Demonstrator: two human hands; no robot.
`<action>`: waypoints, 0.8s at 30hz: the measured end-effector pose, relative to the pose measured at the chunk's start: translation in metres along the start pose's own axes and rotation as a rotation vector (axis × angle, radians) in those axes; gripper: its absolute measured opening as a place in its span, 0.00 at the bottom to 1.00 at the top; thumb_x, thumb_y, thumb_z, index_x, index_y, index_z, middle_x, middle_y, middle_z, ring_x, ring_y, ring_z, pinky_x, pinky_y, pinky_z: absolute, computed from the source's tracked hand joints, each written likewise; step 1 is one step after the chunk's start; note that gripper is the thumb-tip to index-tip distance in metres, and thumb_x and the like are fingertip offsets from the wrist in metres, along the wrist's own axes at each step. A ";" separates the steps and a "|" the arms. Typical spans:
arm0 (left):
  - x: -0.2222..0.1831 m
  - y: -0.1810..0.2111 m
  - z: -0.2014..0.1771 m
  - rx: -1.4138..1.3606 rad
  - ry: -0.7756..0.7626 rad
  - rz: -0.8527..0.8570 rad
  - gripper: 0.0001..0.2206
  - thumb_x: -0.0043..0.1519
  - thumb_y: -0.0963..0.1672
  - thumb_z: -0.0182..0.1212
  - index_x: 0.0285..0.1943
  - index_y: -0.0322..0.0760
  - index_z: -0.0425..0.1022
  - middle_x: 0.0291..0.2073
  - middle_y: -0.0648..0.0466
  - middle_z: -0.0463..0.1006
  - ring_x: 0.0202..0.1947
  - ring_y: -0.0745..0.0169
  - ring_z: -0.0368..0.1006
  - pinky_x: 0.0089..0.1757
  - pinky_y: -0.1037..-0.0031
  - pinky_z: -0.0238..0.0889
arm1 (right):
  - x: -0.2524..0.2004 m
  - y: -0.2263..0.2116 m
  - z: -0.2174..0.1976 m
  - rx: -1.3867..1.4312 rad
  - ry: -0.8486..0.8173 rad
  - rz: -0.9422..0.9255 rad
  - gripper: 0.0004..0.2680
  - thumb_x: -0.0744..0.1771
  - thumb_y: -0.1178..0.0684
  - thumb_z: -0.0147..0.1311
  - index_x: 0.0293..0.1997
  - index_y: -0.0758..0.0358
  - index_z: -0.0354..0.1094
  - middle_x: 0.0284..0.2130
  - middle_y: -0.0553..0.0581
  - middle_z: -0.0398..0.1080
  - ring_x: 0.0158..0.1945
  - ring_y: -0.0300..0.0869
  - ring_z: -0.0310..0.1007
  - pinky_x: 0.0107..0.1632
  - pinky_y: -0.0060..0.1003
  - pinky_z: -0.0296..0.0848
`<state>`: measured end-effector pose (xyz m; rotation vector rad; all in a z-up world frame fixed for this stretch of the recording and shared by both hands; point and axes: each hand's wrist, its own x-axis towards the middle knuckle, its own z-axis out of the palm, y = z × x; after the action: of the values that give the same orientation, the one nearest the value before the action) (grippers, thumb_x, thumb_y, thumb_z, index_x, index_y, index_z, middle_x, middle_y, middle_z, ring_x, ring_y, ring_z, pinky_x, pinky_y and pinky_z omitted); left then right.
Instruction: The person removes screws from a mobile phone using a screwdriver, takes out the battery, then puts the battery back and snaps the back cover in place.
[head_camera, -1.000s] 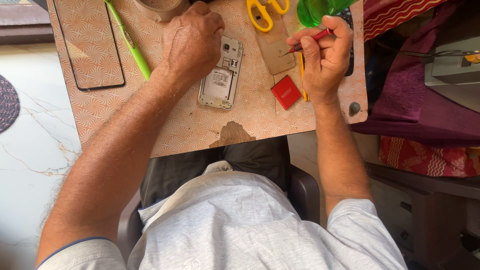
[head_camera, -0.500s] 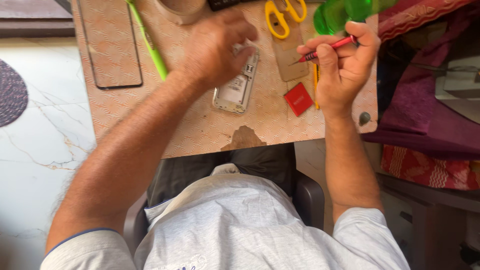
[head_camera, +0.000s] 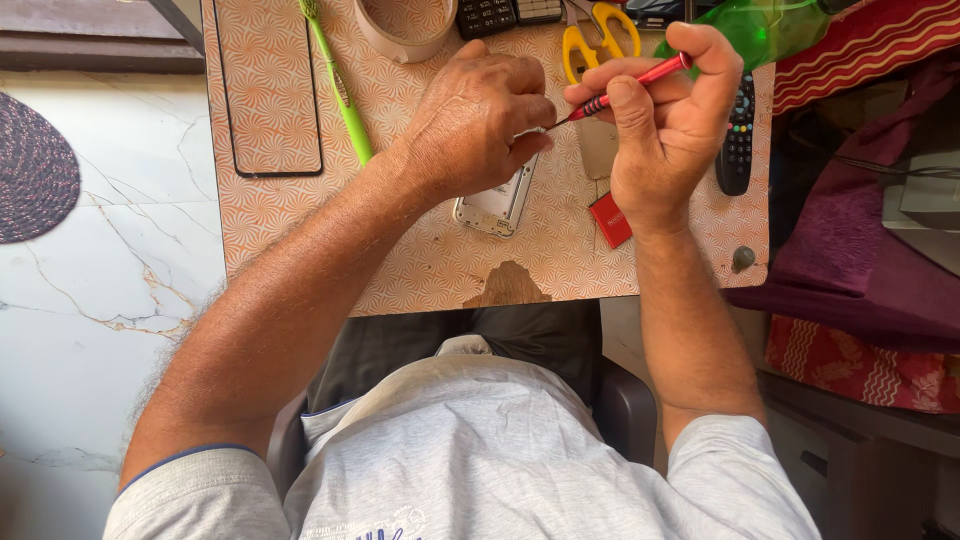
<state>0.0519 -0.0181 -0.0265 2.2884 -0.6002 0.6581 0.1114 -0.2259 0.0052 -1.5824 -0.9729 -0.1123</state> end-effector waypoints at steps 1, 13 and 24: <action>0.000 0.000 0.001 0.000 0.002 -0.006 0.08 0.57 0.45 0.76 0.40 0.42 0.83 0.38 0.57 0.77 0.39 0.57 0.73 0.45 0.61 0.60 | 0.000 0.001 0.001 -0.001 0.007 -0.001 0.12 0.77 0.56 0.49 0.66 0.59 0.46 0.40 0.67 0.76 0.41 0.48 0.82 0.47 0.32 0.81; 0.005 0.007 0.005 -0.392 0.154 -0.286 0.11 0.53 0.42 0.80 0.31 0.39 0.77 0.28 0.60 0.74 0.29 0.65 0.71 0.36 0.69 0.64 | -0.009 -0.004 0.012 0.130 0.260 -0.047 0.13 0.76 0.56 0.52 0.65 0.56 0.48 0.38 0.67 0.76 0.38 0.48 0.81 0.45 0.39 0.86; 0.004 0.009 0.001 -0.392 0.173 -0.295 0.11 0.55 0.41 0.78 0.30 0.38 0.75 0.29 0.60 0.73 0.29 0.66 0.71 0.36 0.70 0.65 | -0.008 0.001 0.016 0.093 0.229 -0.065 0.15 0.76 0.56 0.53 0.67 0.55 0.47 0.38 0.67 0.76 0.38 0.49 0.82 0.46 0.39 0.85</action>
<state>0.0505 -0.0254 -0.0202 1.8806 -0.2715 0.5333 0.0994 -0.2164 -0.0046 -1.4179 -0.8382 -0.2838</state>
